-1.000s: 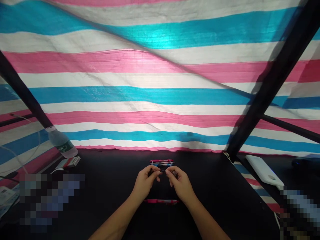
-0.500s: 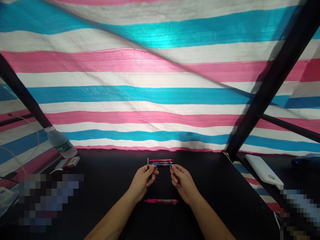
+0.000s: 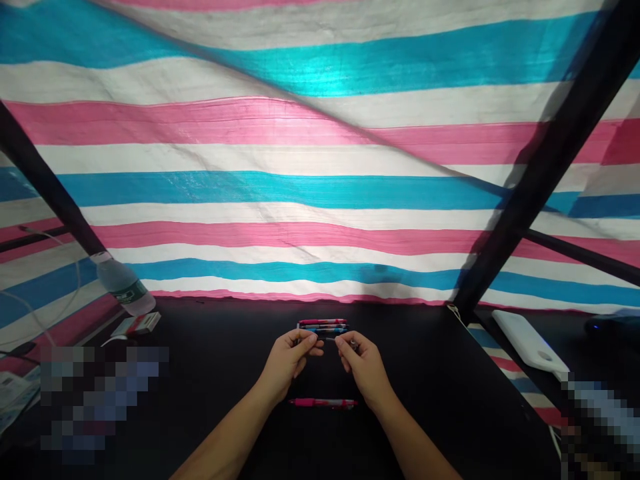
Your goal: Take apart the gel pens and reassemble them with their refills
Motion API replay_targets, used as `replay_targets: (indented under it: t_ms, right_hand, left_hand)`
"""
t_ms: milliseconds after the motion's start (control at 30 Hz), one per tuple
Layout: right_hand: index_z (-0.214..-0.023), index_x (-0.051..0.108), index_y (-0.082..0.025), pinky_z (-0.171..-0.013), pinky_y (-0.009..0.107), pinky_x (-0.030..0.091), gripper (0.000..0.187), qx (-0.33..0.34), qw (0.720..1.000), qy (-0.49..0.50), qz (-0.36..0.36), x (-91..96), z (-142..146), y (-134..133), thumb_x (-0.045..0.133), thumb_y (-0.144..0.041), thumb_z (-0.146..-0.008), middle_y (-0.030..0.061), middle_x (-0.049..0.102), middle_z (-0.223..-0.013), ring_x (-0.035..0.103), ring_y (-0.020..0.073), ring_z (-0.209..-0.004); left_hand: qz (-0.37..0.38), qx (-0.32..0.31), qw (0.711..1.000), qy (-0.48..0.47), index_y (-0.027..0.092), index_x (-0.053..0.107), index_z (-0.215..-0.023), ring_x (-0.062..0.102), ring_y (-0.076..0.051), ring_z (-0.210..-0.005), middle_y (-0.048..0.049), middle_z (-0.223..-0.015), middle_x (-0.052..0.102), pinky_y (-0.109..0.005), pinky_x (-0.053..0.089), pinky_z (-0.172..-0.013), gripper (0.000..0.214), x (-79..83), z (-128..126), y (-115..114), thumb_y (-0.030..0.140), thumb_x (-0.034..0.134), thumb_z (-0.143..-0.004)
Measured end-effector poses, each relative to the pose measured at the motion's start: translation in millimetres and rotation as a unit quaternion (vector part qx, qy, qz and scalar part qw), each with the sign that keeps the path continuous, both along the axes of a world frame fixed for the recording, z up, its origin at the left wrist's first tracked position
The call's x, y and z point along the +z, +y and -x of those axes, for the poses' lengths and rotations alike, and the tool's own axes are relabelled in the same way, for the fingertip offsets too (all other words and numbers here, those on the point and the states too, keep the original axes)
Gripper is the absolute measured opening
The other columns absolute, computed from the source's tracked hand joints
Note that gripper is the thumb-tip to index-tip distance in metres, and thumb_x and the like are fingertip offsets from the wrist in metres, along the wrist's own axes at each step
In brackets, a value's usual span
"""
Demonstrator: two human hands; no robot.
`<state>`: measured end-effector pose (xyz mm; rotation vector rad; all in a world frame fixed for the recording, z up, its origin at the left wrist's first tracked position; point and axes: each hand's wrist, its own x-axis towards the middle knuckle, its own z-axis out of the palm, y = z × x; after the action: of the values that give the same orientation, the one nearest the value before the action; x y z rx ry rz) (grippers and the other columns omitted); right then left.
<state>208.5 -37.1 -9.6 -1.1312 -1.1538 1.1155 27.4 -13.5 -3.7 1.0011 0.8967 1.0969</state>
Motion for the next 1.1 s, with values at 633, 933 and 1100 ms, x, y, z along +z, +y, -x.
replay_targets:
  t_ms: [633, 933, 1100]
  right_hand:
    - [-0.094, 0.076, -0.023, -0.066, 0.03, 0.046, 0.045, -0.026, 0.993, -0.094, -0.071, 5.3, 0, -3, 0.059, -0.064, -0.092, 0.0043, 0.062, -0.087, 0.056, 0.0196, -0.071]
    - [-0.086, 0.072, -0.022, -0.062, 0.03, 0.04, 0.039, -0.106, 0.992, 0.013, -0.073, -6.5, -7, 4, 0.064, -0.06, -0.091, -0.0015, 0.052, -0.063, 0.05, 0.0182, -0.063]
    - [-0.09, 0.074, -0.022, -0.061, 0.03, 0.042, 0.036, -0.086, 0.994, 0.001, -0.067, -4.4, -5, 2, 0.068, -0.058, -0.09, -0.0008, 0.056, -0.065, 0.052, 0.0183, -0.063]
  left_hand:
    - [-0.05, 0.01, 0.996, 0.078, 0.012, 0.07, -0.09, 0.033, -0.002, -0.03, -0.0083, -0.073, 0.077, -0.02, 0.017, -0.034, 0.039, 5.0, 0, -2, 0.047, 0.079, -0.077]
    - [-0.044, 0.006, 0.996, 0.074, 0.012, 0.069, -0.091, 0.032, -0.002, -0.031, -0.0085, -0.073, 0.076, -0.02, 0.017, -0.033, 0.044, 4.0, 0, -2, 0.051, 0.079, -0.076]
    - [-0.039, 0.016, 0.997, 0.07, 0.012, 0.068, -0.091, 0.032, -0.002, -0.03, -0.0081, -0.071, 0.076, -0.02, 0.016, -0.034, 0.043, 3.8, 1, -1, 0.051, 0.079, -0.076]
